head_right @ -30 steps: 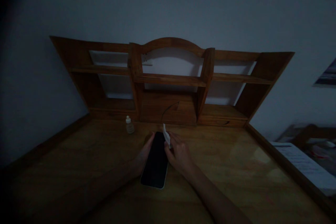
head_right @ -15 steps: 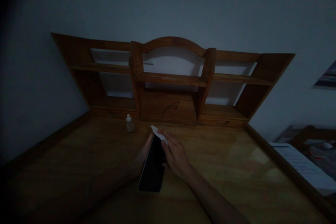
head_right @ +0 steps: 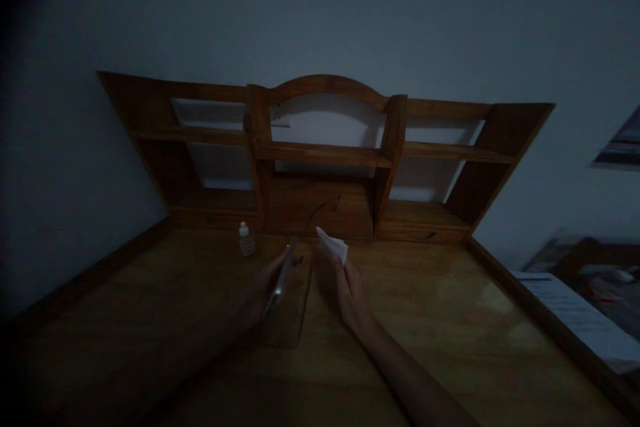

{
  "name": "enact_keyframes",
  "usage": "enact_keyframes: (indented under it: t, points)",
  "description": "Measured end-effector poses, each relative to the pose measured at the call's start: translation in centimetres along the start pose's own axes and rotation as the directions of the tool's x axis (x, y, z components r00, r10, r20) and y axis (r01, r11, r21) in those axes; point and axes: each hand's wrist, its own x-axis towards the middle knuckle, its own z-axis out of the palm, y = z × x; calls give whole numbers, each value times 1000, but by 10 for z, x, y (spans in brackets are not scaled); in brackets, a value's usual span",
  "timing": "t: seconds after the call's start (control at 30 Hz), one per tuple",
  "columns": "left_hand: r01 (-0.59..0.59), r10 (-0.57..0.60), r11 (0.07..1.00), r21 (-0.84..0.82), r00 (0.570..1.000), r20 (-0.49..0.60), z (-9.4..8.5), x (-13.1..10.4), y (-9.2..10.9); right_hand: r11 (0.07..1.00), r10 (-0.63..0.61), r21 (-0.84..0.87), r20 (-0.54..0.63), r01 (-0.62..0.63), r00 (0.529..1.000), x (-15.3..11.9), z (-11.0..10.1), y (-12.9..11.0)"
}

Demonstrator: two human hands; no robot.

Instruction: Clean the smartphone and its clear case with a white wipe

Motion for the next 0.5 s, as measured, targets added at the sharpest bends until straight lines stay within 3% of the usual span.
enact_keyframes:
  t: [0.23,0.37,0.5]
  points:
    - [-102,102,987,123,995,9,-1,10,-7,1000,-13,-23,-46,12,999,5,-5,8]
    - [-189,184,972,141,982,48,2,8,-13,974,-170,-132,127,187,977,6,-5,5]
    - [-199,187,971,135,978,94,1,9,-17,859,-341,-284,305,427,889,9,-3,3]
